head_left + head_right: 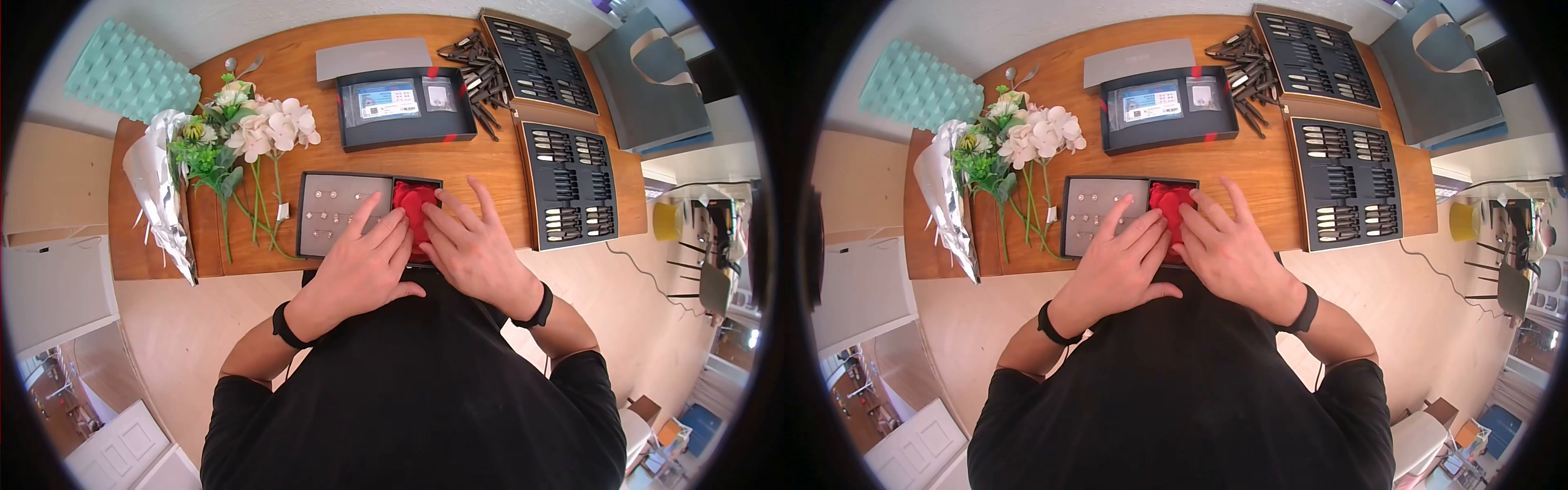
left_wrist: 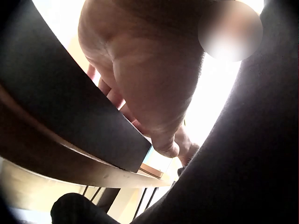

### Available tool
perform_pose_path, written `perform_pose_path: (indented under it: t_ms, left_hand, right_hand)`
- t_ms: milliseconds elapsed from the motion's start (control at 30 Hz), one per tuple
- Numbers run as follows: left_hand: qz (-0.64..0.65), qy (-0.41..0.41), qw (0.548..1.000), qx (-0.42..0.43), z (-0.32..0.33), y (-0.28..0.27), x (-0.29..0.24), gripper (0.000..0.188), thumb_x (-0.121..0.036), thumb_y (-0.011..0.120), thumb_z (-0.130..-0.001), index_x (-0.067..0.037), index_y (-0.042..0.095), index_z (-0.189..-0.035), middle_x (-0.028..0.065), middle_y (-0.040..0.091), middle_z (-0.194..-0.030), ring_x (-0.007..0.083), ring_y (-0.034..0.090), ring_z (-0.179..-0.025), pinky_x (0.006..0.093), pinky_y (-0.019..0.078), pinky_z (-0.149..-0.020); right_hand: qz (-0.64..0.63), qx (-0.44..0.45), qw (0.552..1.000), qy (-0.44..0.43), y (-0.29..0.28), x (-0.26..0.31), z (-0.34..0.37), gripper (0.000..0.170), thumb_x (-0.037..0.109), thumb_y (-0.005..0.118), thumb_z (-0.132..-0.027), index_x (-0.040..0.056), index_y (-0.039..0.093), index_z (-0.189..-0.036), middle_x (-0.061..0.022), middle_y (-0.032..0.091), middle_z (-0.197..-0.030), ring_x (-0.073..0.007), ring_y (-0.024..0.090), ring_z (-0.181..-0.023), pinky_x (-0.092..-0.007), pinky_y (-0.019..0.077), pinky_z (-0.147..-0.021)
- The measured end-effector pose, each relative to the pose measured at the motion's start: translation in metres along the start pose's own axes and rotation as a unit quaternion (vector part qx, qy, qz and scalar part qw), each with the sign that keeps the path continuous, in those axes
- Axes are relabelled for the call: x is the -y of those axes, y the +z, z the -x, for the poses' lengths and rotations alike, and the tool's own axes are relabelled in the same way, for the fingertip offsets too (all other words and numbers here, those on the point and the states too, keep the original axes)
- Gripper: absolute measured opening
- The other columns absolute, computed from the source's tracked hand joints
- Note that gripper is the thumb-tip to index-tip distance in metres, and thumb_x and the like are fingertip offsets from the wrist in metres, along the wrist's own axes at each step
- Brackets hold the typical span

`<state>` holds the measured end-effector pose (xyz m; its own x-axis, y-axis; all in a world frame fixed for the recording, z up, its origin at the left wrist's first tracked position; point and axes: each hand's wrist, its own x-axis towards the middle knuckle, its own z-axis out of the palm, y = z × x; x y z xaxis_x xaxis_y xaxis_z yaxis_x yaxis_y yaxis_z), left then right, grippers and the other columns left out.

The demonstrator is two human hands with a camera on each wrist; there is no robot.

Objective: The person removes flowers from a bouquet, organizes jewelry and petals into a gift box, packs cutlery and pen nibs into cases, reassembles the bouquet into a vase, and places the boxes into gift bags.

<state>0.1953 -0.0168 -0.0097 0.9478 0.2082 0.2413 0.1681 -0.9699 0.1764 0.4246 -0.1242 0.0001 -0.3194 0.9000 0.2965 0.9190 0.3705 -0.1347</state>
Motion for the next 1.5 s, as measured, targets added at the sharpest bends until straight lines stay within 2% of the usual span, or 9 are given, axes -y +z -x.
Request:
perform_pose_path:
  t_ms: [133, 267, 433, 567, 733, 967, 1167, 1333, 1500]
  left_hand:
    - [0.004, 0.007, 1.0, 0.005, 0.001, -0.002, -0.002, 0.085, -0.068, 0.085, -0.084, 0.006, 0.079, -0.127, 0.0188, 0.078, -0.133, 0.0325, 0.068, -0.141, 0.0676, 0.0361, -0.135]
    - [0.012, 0.01, 1.0, -0.001, 0.002, 0.0, -0.003, 0.084, -0.067, 0.085, -0.085, 0.005, 0.08, -0.126, 0.0188, 0.077, -0.134, 0.0327, 0.067, -0.142, 0.0687, 0.0359, -0.135]
    - [-0.008, 0.015, 1.0, -0.004, 0.003, 0.001, 0.001, 0.085, -0.068, 0.084, -0.085, 0.005, 0.08, -0.128, 0.0183, 0.076, -0.139, 0.0331, 0.065, -0.146, 0.0688, 0.0356, -0.135]
    - [-0.025, 0.007, 1.0, 0.008, 0.002, -0.002, 0.0, 0.085, -0.068, 0.084, -0.085, 0.005, 0.08, -0.128, 0.0182, 0.077, -0.139, 0.0324, 0.063, -0.149, 0.0693, 0.0353, -0.135]
    - [-0.02, 0.005, 1.0, 0.024, 0.004, -0.003, -0.002, 0.084, -0.067, 0.084, -0.085, 0.005, 0.08, -0.128, 0.0184, 0.078, -0.137, 0.0322, 0.062, -0.151, 0.0701, 0.035, -0.135]
    - [-0.029, -0.001, 1.0, 0.002, 0.002, -0.003, 0.001, 0.084, -0.067, 0.084, -0.085, 0.006, 0.08, -0.128, 0.0182, 0.077, -0.138, 0.0321, 0.062, -0.152, 0.0706, 0.0351, -0.135]
    - [-0.004, 0.019, 1.0, 0.0, 0.0, -0.001, 0.004, 0.089, -0.068, 0.084, -0.085, 0.007, 0.078, -0.133, 0.0185, 0.076, -0.143, 0.031, 0.061, -0.153, 0.0692, 0.0346, -0.136]
    - [-0.015, 0.008, 1.0, 0.022, -0.003, -0.003, 0.005, 0.092, -0.068, 0.083, -0.085, 0.007, 0.077, -0.137, 0.0188, 0.075, -0.146, 0.0311, 0.061, -0.154, 0.0674, 0.0347, -0.136]
    - [-0.022, -0.004, 1.0, 0.021, -0.006, -0.003, 0.007, 0.096, -0.069, 0.084, -0.085, 0.008, 0.075, -0.142, 0.0195, 0.073, -0.151, 0.0309, 0.058, -0.156, 0.0675, 0.0326, -0.137]
  right_hand:
    - [0.026, -0.006, 0.999, 0.023, 0.002, 0.001, 0.001, 0.032, 0.025, 0.078, -0.103, -0.0029, 0.081, -0.118, -0.0178, 0.072, -0.142, -0.0398, 0.062, -0.143, -0.0723, 0.038, -0.13]
    - [0.015, -0.016, 0.999, 0.044, 0.0, 0.006, -0.001, 0.032, 0.025, 0.079, -0.103, -0.0026, 0.081, -0.119, -0.0182, 0.071, -0.143, -0.04, 0.063, -0.141, -0.0724, 0.0387, -0.129]
    - [-0.039, -0.02, 0.999, 0.002, 0.001, 0.012, 0.007, 0.031, 0.025, 0.081, -0.101, -0.0022, 0.081, -0.116, -0.0166, 0.074, -0.136, -0.0385, 0.063, -0.141, -0.0724, 0.0404, -0.128]
    - [-0.015, 0.009, 1.0, 0.005, 0.005, 0.01, 0.005, 0.03, 0.025, 0.081, -0.102, -0.0018, 0.081, -0.115, -0.0154, 0.075, -0.131, -0.0375, 0.064, -0.14, -0.0727, 0.0407, -0.127]
    - [0.01, -0.032, 0.999, 0.026, 0.002, 0.011, -0.001, 0.028, 0.026, 0.081, -0.101, -0.0007, 0.082, -0.11, -0.0129, 0.075, -0.126, -0.0359, 0.065, -0.138, -0.0738, 0.0401, -0.128]
    - [-0.014, -0.003, 1.0, 0.001, 0.007, 0.011, 0.006, 0.028, 0.026, 0.081, -0.101, -0.0003, 0.082, -0.111, -0.0123, 0.075, -0.123, -0.0356, 0.067, -0.134, -0.0736, 0.04, -0.128]
    - [-0.013, -0.037, 0.999, -0.013, 0.01, 0.009, 0.001, 0.031, 0.028, 0.08, -0.103, -0.0012, 0.082, -0.113, -0.0132, 0.075, -0.121, -0.0348, 0.066, -0.137, -0.0714, 0.0399, -0.129]
    - [-0.002, 0.016, 1.0, 0.001, 0.009, 0.008, 0.0, 0.038, 0.031, 0.077, -0.104, -0.0032, 0.082, -0.12, -0.0149, 0.075, -0.126, -0.0358, 0.065, -0.14, -0.0709, 0.0379, -0.131]
    - [0.004, -0.001, 1.0, -0.011, 0.011, 0.005, -0.004, 0.041, 0.033, 0.077, -0.104, -0.0038, 0.082, -0.121, -0.0162, 0.076, -0.127, -0.0363, 0.065, -0.141, -0.0722, 0.0373, -0.132]
